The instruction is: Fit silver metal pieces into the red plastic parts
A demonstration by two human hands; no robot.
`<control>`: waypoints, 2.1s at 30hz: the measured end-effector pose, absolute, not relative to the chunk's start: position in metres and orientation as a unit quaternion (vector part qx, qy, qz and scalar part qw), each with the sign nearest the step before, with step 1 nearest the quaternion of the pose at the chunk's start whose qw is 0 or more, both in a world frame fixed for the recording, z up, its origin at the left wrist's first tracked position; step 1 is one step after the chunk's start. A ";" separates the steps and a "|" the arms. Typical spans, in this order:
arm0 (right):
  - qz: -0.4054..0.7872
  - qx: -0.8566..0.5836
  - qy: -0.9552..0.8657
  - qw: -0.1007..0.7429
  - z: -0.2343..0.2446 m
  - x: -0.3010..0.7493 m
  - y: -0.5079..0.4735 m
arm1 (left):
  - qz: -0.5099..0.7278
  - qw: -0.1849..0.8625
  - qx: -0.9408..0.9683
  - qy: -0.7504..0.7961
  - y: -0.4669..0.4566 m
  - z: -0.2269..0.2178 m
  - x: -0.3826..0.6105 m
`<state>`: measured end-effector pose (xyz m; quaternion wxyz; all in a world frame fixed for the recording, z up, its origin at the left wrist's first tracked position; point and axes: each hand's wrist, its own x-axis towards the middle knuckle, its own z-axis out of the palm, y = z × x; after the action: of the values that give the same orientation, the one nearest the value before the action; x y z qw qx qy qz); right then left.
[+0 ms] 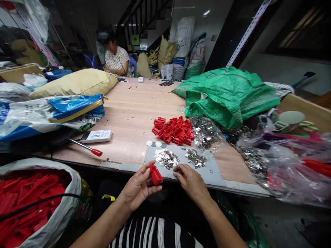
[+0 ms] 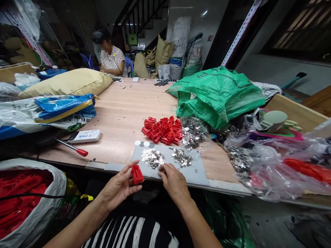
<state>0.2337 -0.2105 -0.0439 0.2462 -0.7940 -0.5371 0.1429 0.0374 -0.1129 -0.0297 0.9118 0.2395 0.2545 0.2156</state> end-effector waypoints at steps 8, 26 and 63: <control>0.137 -0.794 -0.548 0.225 -0.044 0.234 -0.209 | 0.174 0.939 0.147 0.259 -0.109 -0.035 0.040; 0.278 -0.691 -0.462 0.480 -0.037 0.212 -0.194 | 0.150 0.940 0.137 0.274 -0.125 -0.040 0.048; 0.066 -0.818 -0.463 0.334 -0.041 0.258 -0.219 | 0.156 0.922 0.187 0.300 -0.125 -0.035 0.034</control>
<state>0.2582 -0.2187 -0.0411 0.3340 -0.8181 -0.4635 0.0661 0.0338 -0.1249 -0.0353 0.9225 0.1874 0.2995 0.1557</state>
